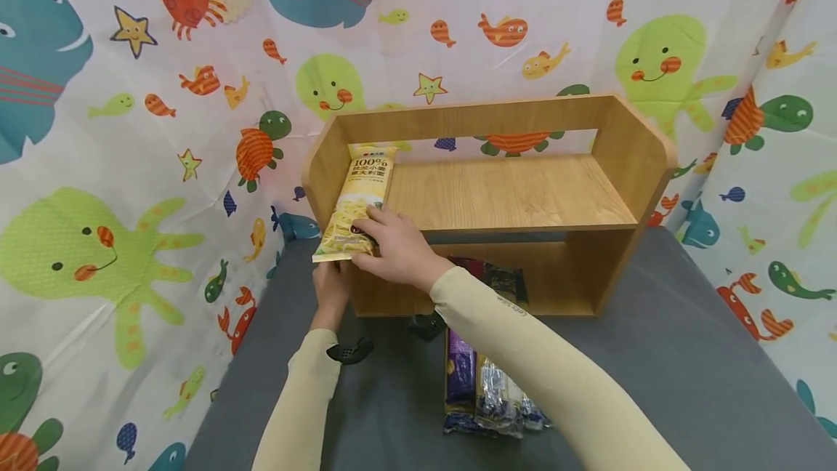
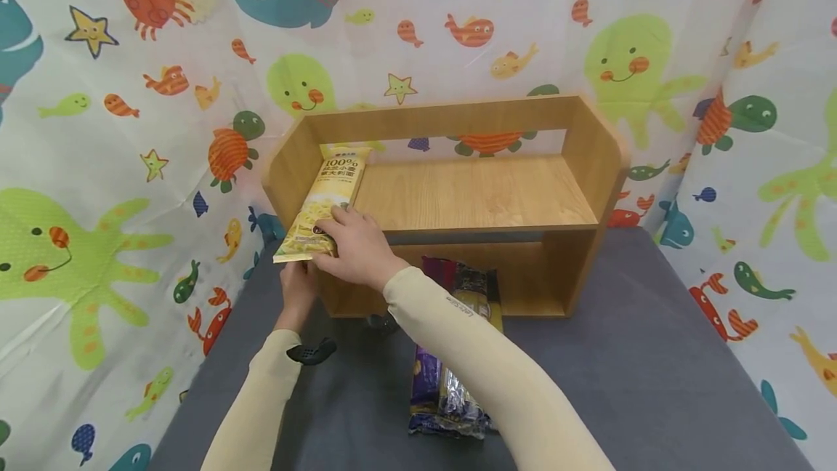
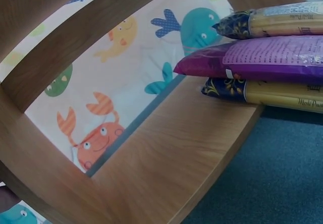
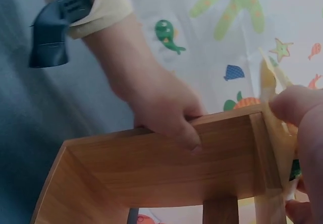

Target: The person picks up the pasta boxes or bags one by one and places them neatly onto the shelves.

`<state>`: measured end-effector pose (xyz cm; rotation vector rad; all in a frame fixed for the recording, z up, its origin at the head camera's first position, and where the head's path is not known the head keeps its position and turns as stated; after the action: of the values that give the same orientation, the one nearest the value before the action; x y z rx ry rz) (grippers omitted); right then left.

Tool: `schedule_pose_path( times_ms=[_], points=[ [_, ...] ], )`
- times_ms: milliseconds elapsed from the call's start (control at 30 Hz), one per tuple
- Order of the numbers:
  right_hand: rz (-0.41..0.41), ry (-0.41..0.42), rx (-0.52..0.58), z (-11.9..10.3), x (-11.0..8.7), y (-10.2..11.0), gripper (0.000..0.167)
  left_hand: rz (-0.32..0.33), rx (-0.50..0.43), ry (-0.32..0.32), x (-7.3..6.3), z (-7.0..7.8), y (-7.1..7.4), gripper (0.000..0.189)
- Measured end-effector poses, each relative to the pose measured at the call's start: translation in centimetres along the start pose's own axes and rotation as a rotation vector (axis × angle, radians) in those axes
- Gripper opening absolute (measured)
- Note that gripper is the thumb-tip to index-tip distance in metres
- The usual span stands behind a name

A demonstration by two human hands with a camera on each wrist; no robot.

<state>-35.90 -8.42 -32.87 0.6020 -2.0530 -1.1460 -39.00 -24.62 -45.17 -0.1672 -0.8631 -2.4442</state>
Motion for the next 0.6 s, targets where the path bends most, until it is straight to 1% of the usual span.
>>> schedule_pose_path(
  times_ms=[67, 133, 267, 433, 533, 600],
  points=[
    [-0.003, 0.012, -0.012, -0.1, -0.4, 0.0, 0.066, -0.004, 0.0, -0.004, 0.1, 0.1, -0.1, 0.03],
    [0.015, 0.038, -0.022, -0.3, -0.9, 0.1, 0.068, -0.005, -0.001, -0.005, 0.1, 0.1, -0.2, 0.03],
    [0.084, 0.105, -0.027, -0.6, -2.4, 0.4, 0.068, -0.003, -0.001, -0.013, 0.0, 0.2, -0.3, 0.03],
    [0.15, 0.181, -0.051, -1.0, -4.9, 0.4, 0.064, 0.014, 0.011, -0.026, -0.1, 0.2, -0.2, 0.03],
    [0.151, 0.201, -0.071, -0.9, -6.5, 0.2, 0.059, 0.022, 0.007, -0.027, -0.2, 0.2, -0.1, 0.031],
    [0.133, 0.193, -0.074, -0.4, -7.6, -0.2, 0.057, 0.013, 0.004, -0.018, -0.2, 0.0, -0.2, 0.033]
  ],
)
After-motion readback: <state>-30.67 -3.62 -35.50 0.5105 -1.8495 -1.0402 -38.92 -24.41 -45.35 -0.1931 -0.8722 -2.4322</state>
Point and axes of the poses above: each hand's wrist, its own x-axis towards the middle knuckle, its own y-axis out of the back of the hand, z = x × y, the point moved 9 cm from there along x, towards the middle knuckle, and after that the axes turned 9 degrees about y, right-handed, at the moved point
